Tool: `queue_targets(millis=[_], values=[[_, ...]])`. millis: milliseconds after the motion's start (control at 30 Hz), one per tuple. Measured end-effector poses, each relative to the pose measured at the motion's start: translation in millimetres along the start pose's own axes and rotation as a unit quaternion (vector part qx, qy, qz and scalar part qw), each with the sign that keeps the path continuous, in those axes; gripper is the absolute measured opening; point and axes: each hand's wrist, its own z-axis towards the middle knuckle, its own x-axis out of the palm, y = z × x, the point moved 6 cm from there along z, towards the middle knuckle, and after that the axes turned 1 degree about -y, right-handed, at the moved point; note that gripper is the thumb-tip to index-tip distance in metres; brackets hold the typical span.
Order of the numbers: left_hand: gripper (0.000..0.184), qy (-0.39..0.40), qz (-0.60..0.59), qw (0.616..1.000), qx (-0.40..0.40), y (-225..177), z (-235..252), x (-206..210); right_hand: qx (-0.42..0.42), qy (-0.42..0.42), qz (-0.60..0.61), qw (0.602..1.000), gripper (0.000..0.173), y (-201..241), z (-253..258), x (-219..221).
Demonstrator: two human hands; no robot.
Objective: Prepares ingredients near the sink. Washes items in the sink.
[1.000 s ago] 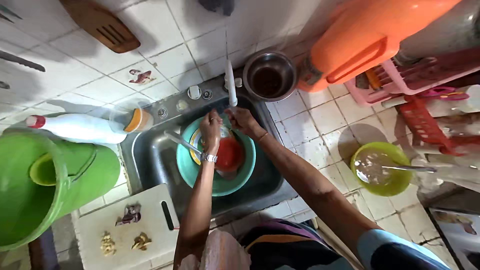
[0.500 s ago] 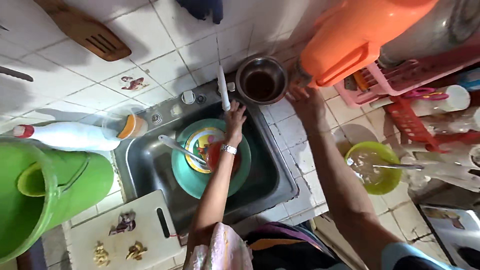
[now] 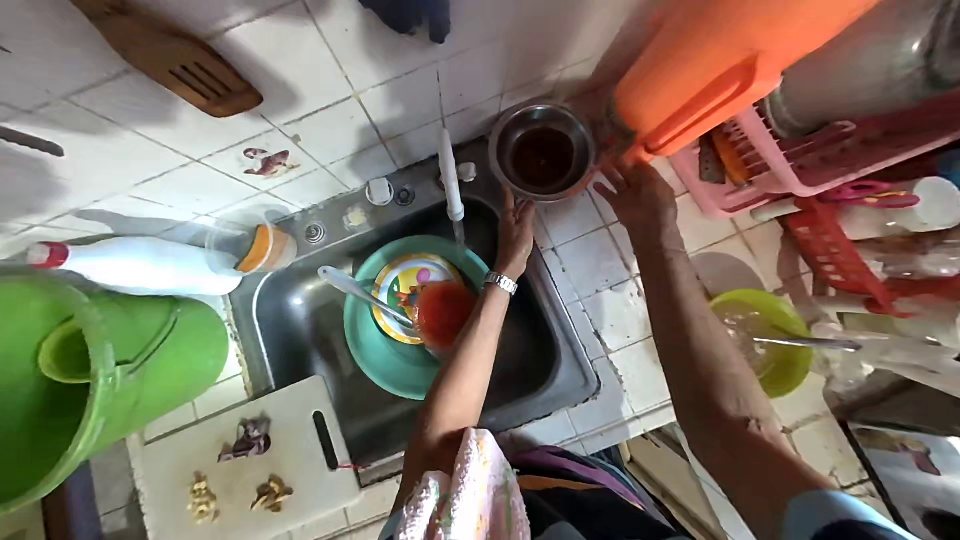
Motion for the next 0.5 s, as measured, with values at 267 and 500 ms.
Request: queue_targets(millis=[267, 500], values=[[0.043, -0.15, 0.084, 0.985, -0.004, -15, -57, -125, 0.103, 0.143, -0.088, 0.98, 0.029, -106, -142, 82], [0.033, -0.237, -0.252, 0.935, -0.071, -13, -57, -132, 0.124, 0.284, -0.157, 0.937, 0.036, -153, -133, 199]])
